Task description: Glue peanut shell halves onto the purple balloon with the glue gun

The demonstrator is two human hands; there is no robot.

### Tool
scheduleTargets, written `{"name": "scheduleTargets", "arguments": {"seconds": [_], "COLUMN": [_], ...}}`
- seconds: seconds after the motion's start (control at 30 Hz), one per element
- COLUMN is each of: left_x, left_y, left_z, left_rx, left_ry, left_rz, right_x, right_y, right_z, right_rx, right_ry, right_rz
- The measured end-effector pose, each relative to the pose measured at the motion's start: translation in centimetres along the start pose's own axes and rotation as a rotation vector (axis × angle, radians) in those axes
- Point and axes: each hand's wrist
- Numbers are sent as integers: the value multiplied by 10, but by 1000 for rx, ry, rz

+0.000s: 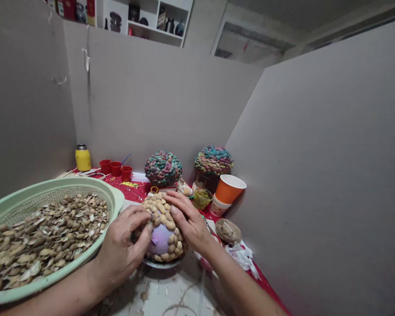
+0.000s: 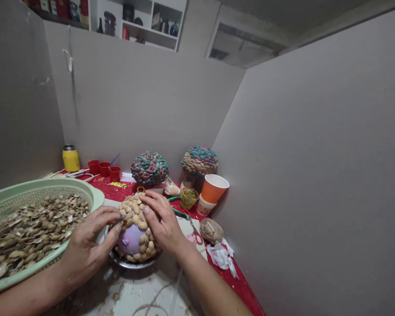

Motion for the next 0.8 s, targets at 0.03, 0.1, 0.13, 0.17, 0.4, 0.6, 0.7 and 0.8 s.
{"name": "scheduleTargets", "arguments": {"seconds": [0.03,0.1,0.13,0.17,0.4,0.6,0.7,0.8], "left_x": [0,-1,-2,-3,-11,-14,-14,-14], "left_y": [-1,-3,-5,-8,-32,-35,-34,-33], "left_z": [-1,-1,0,1,19,23,23,24], "left_rx": [-9,-19,-26,-40,-221,-268,-249,-234], "left_ry": [38,110,136,151,-26,-67,-75,-74], "left_rz": [-31,-124,-184,-248,-514,-558,-535,-526], "right_x": [0,-1,-1,-1,5,-9,-21,-26], "right_y": [0,1,1,1,7,-8,-29,-45], "right_z": [0,-1,-1,-1,-1,-5,-10,-12], "right_rx": [5,16,23,30,59,-70,-204,-321], "right_ry": [-3,-9,-10,-12,-36,243,323,230], "right_rz": [1,-1,-3,-7,-78,-70,-308,-475]}}
Point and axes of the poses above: each hand's wrist, its own x-axis towards the middle knuckle, its own z-axis out of the palm, y = z × x, and after that the axes turned 14 degrees about -x, right-handed
